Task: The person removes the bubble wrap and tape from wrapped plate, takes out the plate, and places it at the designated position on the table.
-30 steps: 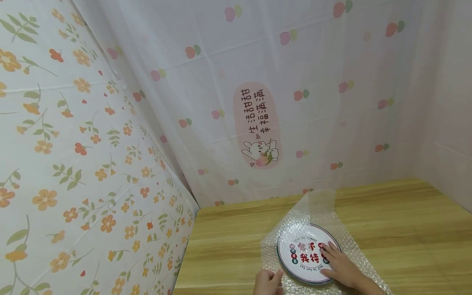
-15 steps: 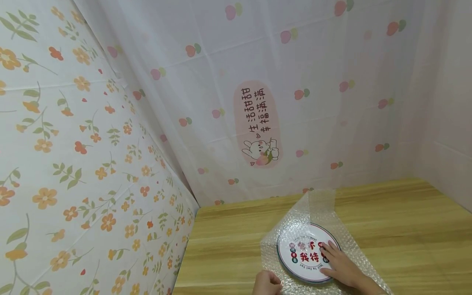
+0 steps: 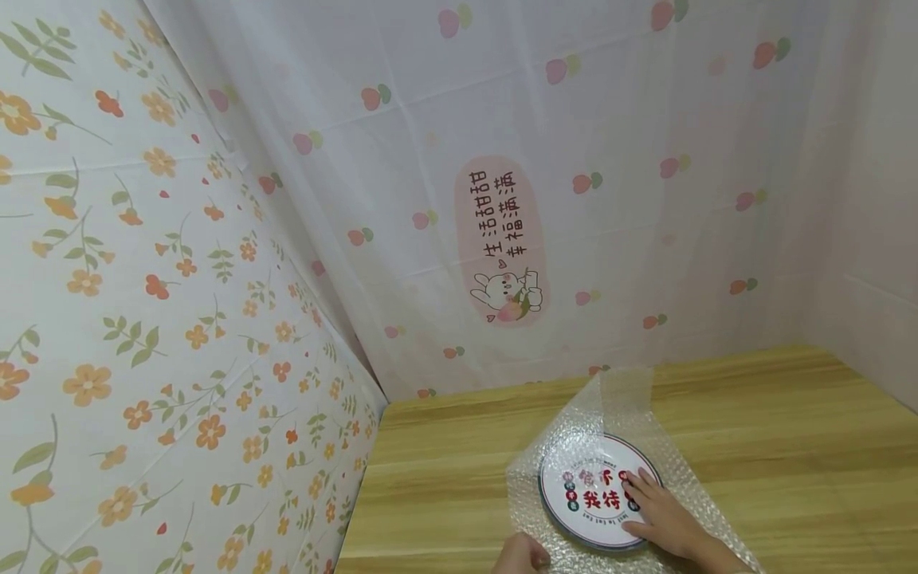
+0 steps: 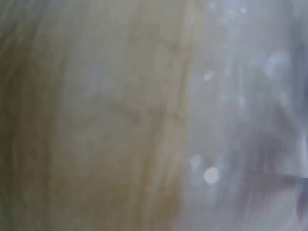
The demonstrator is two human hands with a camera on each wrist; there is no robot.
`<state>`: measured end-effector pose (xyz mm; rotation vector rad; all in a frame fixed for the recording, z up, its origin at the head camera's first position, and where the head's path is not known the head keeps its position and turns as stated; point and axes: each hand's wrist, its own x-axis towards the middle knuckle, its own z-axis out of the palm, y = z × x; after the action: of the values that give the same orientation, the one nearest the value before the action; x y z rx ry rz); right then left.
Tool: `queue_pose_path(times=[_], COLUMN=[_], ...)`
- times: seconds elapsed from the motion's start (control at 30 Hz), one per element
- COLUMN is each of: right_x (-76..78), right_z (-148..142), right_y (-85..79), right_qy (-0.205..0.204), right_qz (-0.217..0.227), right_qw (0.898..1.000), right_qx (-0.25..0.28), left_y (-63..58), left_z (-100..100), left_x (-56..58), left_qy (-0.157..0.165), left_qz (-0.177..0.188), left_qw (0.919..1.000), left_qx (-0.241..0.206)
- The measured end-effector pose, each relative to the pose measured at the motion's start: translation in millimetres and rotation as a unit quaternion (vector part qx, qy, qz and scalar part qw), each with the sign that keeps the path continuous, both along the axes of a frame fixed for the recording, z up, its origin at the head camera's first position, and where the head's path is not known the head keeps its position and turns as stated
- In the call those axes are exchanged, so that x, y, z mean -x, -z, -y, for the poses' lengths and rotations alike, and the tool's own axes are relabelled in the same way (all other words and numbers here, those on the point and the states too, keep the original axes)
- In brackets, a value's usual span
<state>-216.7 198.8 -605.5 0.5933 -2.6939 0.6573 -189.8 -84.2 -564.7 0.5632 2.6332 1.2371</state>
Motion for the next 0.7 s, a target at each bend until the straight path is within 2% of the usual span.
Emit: queue_pose_path(times=[0.07,0.1,0.13,0.17,0.2,0.23,0.3,0.33,0.37,0.4,0.43,0.47,0.5,0.57,0.6,0.67,0.7], right_x=[0.2,0.4,0.6,0.5,0.5,0.5,0.5,0.3,0.1,0.2,0.0,-0.1,-0.1,0.1,0.2,0.7,0.7], right_z=[-0.1,-0.1,-0.2,-0.2,-0.3,-0.3,-0.2,-0.1,-0.1,0.0,0.1,0.3,0.3,0.3,0.4,0.5,0.5], right_y=[0.2,0.3,0.6,0.8,0.9,1.1,1.6,1.8,1.9,1.9,2.1,2.4,2.7,2.8,2.7,2.6,2.4], right_qy=[-0.001,-0.001,-0.001,-0.002,-0.002,-0.002,-0.004,-0.004,-0.004,-0.004,-0.003,-0.002,-0.002,-0.001,-0.001,0.0,0.0], right_qz=[0.005,0.004,0.004,0.006,0.006,0.002,0.002,0.004,0.002,-0.004,-0.003,-0.001,-0.003,-0.012,-0.01,-0.007,-0.006], right_qw=[1.0,1.0,1.0,1.0,1.0,1.0,1.0,1.0,1.0,1.0,1.0,1.0,1.0,1.0,1.0,1.0,1.0], right_qx=[0.0,-0.001,-0.003,-0.002,-0.004,-0.009,-0.009,-0.006,-0.008,-0.013,-0.008,-0.003,-0.003,-0.011,-0.008,-0.007,-0.007], left_y=[14.9,27.7,47.7,66.0,90.4,114.1,164.1,182.3,188.3,195.8,191.1,179.3,159.7,111.3,88.8,47.6,35.7], left_z=[2.3,4.0,6.7,8.6,11.0,12.9,16.2,16.9,16.3,16.7,16.6,15.5,13.7,9.4,6.3,-0.2,-2.0], left_x=[6.8,12.3,21.6,29.3,39.7,50.1,71.1,78.9,81.4,84.5,82.8,77.1,68.8,48.2,36.7,17.5,11.3], left_qy=[0.019,0.031,0.056,0.067,0.084,0.092,0.108,0.107,0.097,0.099,0.101,0.097,0.088,0.068,0.054,0.015,0.006], left_qz=[-0.014,-0.026,-0.06,-0.072,-0.111,-0.129,-0.204,-0.238,-0.214,-0.247,-0.246,-0.243,-0.212,-0.143,-0.152,-0.104,-0.105], left_qw=[0.9997,0.9992,0.9966,0.9952,0.99,0.987,0.9713,0.9625,0.9689,0.9594,0.9593,0.9605,0.9694,0.9842,0.9826,0.9889,0.9882], left_qx=[0.003,0.001,0.008,0.005,0.018,0.027,0.056,0.073,0.078,0.094,0.094,0.094,0.088,0.08,0.093,0.105,0.111])
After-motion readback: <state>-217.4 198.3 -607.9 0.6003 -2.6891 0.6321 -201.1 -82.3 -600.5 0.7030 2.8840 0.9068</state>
